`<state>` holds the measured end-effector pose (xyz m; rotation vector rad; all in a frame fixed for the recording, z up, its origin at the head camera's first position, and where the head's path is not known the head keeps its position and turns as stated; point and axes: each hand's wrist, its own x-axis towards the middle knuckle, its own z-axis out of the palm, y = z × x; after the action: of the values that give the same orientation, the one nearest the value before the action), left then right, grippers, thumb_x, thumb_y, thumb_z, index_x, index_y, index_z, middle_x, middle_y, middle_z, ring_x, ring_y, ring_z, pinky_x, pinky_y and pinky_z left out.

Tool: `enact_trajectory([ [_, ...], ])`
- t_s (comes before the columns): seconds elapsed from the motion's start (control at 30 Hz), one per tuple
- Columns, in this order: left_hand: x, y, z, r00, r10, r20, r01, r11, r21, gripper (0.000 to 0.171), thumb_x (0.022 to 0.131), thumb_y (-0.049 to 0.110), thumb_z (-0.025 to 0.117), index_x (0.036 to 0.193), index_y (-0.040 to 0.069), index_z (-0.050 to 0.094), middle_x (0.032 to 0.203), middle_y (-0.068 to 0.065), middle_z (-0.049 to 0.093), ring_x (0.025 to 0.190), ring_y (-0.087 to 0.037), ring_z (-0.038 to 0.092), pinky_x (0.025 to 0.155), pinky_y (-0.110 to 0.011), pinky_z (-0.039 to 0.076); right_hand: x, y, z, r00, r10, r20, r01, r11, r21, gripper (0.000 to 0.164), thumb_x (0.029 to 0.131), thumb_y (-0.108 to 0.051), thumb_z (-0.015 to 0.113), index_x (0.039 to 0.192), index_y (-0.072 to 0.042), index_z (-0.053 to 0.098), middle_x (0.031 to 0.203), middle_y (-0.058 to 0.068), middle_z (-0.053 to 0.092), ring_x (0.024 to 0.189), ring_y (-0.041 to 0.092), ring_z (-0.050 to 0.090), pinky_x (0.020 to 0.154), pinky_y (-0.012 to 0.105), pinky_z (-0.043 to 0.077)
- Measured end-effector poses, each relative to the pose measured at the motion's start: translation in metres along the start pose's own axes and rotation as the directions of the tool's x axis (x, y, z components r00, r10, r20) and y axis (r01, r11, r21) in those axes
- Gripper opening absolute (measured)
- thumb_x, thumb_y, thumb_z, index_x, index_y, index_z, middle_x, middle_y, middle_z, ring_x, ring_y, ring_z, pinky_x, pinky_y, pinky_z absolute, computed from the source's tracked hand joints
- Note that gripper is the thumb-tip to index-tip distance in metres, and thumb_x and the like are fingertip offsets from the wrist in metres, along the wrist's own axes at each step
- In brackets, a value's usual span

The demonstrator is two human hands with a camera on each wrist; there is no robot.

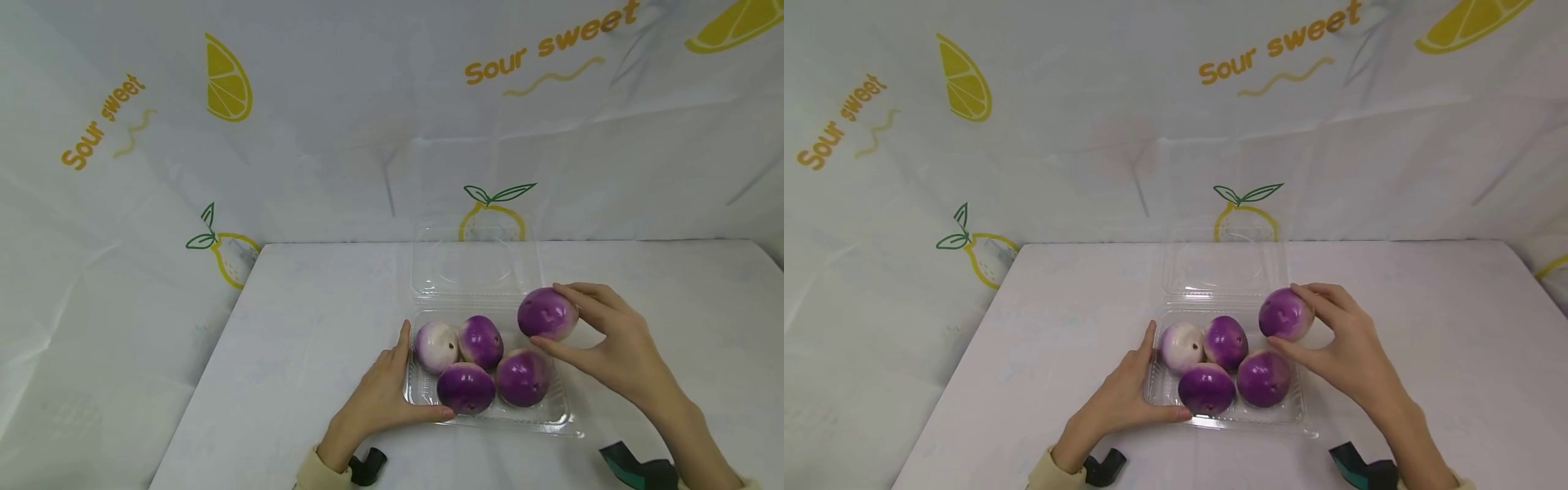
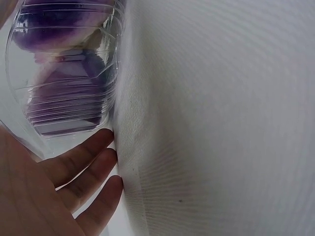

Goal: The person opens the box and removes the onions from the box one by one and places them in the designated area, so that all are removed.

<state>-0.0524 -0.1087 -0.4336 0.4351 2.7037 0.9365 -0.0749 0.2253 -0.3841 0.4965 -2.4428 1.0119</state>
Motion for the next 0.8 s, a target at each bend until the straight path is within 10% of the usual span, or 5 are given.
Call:
enact_trajectory([
  [0.2, 0.000, -0.001, 0.000, 1.000, 0.008, -0.002, -0.008, 1.000, -0.001, 0.144, 0.065, 0.075, 0.082, 0.166, 0.016, -0.002, 0.168, -0.011, 0.032, 0.146, -0.032, 0.045, 0.115, -0.056, 0.043, -0.003, 0.004, -0.008, 0.996, 0.068, -0.056, -0.067, 0.998, 0.015, 0.083, 0.052, -0.005, 0.100, 0.129, 0.001, 0.069, 0.126, 0.019, 0.068, 0.120, -0.028, 0.040, 0.090, -0.005, 0.035],
  [0.43, 0.001, -0.002, 0.000, 1.000, 0.020, -0.007, -0.020, 1.000, 0.005, 0.144, 0.065, 0.075, 0.082, 0.166, 0.015, -0.001, 0.167, -0.012, 0.033, 0.145, -0.032, 0.046, 0.115, -0.056, 0.043, -0.007, 0.011, -0.014, 0.973, 0.218, -0.080, -0.210, 0.973, 0.090, 0.086, 0.055, 0.001, 0.098, 0.135, -0.001, 0.065, 0.121, -0.028, 0.054, 0.114, -0.015, 0.050, 0.085, -0.005, 0.040],
  [0.67, 0.001, -0.002, 0.000, 1.000, 0.018, -0.004, -0.018, 1.000, 0.011, 0.144, 0.065, 0.074, 0.082, 0.166, 0.015, -0.001, 0.166, -0.013, 0.036, 0.145, -0.032, 0.047, 0.115, -0.056, 0.044, -0.013, 0.024, -0.016, 0.952, 0.296, -0.077, -0.292, 0.954, 0.063, 0.085, 0.055, 0.003, 0.097, 0.133, 0.008, 0.063, 0.124, 0.013, 0.048, 0.107, -0.014, 0.040, 0.079, -0.008, 0.038],
  [0.8, 0.000, -0.001, -0.001, 1.000, 0.019, -0.003, -0.018, 1.000, 0.009, 0.144, 0.065, 0.074, 0.082, 0.166, 0.015, -0.001, 0.165, -0.013, 0.037, 0.144, -0.031, 0.047, 0.114, -0.056, 0.044, -0.016, 0.032, -0.018, 0.948, 0.308, -0.082, -0.305, 0.951, 0.050, 0.082, 0.055, 0.003, 0.097, 0.130, 0.009, 0.064, 0.124, 0.017, 0.048, 0.106, -0.014, 0.038, 0.078, -0.009, 0.037],
])
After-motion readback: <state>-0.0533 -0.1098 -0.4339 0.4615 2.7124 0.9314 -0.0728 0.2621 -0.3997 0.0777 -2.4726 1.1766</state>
